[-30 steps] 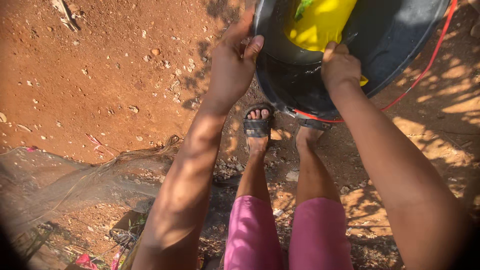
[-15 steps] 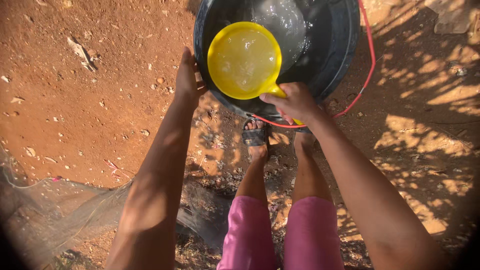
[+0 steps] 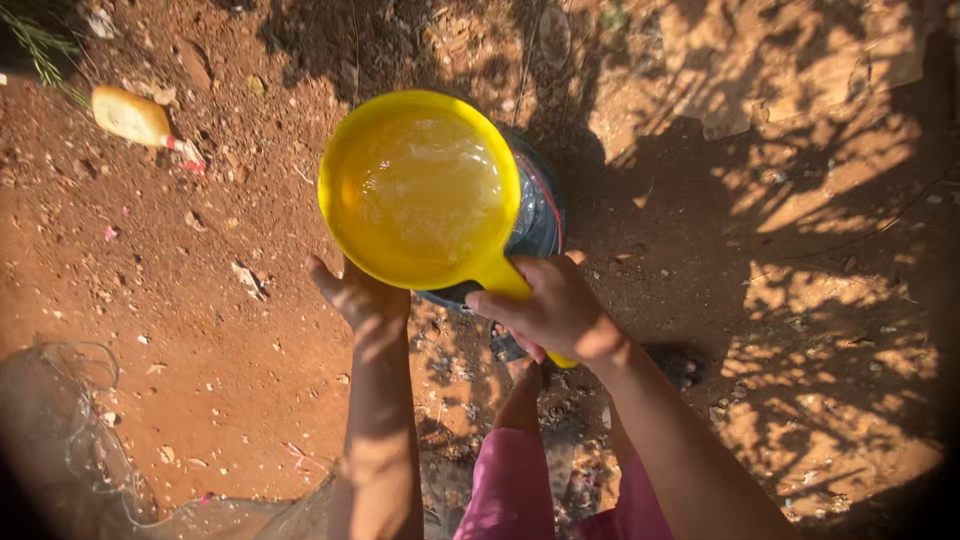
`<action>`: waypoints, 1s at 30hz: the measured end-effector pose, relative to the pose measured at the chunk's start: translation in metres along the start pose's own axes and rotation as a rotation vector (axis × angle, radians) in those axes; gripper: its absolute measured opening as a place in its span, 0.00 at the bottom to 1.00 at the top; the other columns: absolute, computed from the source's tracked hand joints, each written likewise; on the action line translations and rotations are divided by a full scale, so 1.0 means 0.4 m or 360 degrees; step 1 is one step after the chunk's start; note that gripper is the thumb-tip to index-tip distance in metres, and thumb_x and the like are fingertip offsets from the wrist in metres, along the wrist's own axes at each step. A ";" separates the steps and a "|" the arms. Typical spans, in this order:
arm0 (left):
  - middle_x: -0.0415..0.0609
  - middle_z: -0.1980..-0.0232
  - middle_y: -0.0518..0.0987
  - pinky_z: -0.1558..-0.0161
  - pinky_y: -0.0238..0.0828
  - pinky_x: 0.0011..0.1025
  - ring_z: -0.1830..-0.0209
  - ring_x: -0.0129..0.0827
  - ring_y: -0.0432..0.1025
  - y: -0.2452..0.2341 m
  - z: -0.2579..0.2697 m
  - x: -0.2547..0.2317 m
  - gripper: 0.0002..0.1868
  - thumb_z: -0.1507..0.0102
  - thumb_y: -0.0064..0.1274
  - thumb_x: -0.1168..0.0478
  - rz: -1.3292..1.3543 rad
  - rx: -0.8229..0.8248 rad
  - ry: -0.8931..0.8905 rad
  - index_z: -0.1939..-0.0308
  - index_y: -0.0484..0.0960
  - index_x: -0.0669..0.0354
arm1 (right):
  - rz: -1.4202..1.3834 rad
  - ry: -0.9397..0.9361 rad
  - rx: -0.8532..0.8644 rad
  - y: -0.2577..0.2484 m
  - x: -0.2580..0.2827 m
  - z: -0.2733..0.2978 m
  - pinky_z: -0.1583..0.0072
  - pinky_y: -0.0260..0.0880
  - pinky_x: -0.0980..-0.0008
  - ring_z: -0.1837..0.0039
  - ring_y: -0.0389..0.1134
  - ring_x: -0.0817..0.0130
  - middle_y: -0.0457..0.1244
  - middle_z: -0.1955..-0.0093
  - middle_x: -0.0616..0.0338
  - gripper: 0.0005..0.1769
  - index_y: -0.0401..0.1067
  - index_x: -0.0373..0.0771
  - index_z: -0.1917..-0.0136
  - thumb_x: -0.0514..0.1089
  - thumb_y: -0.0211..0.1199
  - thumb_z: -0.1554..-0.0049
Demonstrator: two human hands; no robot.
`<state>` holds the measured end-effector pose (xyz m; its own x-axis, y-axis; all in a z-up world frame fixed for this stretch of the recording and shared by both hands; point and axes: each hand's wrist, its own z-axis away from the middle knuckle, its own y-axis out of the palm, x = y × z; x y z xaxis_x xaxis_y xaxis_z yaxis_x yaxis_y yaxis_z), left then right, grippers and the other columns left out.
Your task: The person waters plants by hand using a yellow scoop to pour water from a bucket over various potted and ground-planted greenery in an outdoor yard.
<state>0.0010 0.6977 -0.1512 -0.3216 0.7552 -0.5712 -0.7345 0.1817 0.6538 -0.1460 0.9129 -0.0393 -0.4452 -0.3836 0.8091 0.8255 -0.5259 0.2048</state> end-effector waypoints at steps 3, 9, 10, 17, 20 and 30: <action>0.57 0.20 0.61 0.24 0.52 0.55 0.20 0.51 0.56 0.247 0.122 0.041 0.51 0.35 0.28 0.26 0.0183 0.0065 -0.0084 0.22 0.59 0.62 | -0.0462 0.0054 -0.0148 -0.058 0.066 0.169 0.77 0.61 0.73 0.78 0.59 0.77 0.61 0.75 0.63 0.16 0.74 0.33 0.54 0.49 0.68 0.45; 0.57 0.26 0.68 0.34 0.65 0.46 0.28 0.48 0.65 0.706 0.383 0.223 0.46 0.34 0.40 0.29 -0.0161 0.0527 -0.0505 0.23 0.62 0.59 | -0.0507 0.0137 -0.0577 -0.225 0.195 0.568 0.75 0.64 0.72 0.78 0.61 0.74 0.60 0.76 0.63 0.15 0.76 0.34 0.52 0.48 0.65 0.45; 0.56 0.27 0.68 0.33 0.67 0.47 0.29 0.47 0.65 0.781 0.417 0.275 0.45 0.34 0.43 0.31 -0.0344 0.0574 -0.0475 0.24 0.62 0.59 | -0.0483 0.0107 -0.0640 -0.266 0.210 0.625 0.74 0.64 0.72 0.78 0.62 0.73 0.60 0.76 0.63 0.16 0.77 0.33 0.52 0.49 0.64 0.45; 0.52 0.32 0.73 0.47 0.76 0.56 0.35 0.45 0.71 1.152 0.572 0.551 0.39 0.40 0.47 0.37 -0.0897 0.1012 -0.0966 0.30 0.65 0.52 | -0.0752 -0.0164 -0.1005 -0.532 0.223 1.010 0.74 0.62 0.69 0.77 0.61 0.72 0.59 0.75 0.59 0.18 0.66 0.30 0.58 0.47 0.67 0.42; 0.58 0.34 0.73 0.50 0.72 0.54 0.38 0.53 0.70 1.304 0.637 0.698 0.36 0.35 0.52 0.40 -0.0817 0.1369 -0.0985 0.30 0.66 0.56 | -0.0843 -0.0216 -0.1168 -0.647 0.259 1.143 0.74 0.63 0.69 0.78 0.60 0.73 0.59 0.76 0.58 0.18 0.64 0.33 0.59 0.48 0.69 0.43; 0.46 0.35 0.71 0.50 0.75 0.53 0.39 0.46 0.70 1.833 0.857 1.223 0.33 0.38 0.50 0.43 -0.1226 0.1541 -0.1326 0.32 0.64 0.46 | -0.1089 -0.0336 -0.1543 -1.163 0.271 1.549 0.76 0.60 0.70 0.79 0.60 0.73 0.58 0.75 0.61 0.17 0.66 0.33 0.59 0.46 0.70 0.46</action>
<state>-0.4901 1.4163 0.2189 0.6216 0.3545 -0.6985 0.2184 0.7779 0.5892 -0.3634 1.5863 0.2944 -0.5488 0.2816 0.7871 -0.2037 -0.9582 0.2008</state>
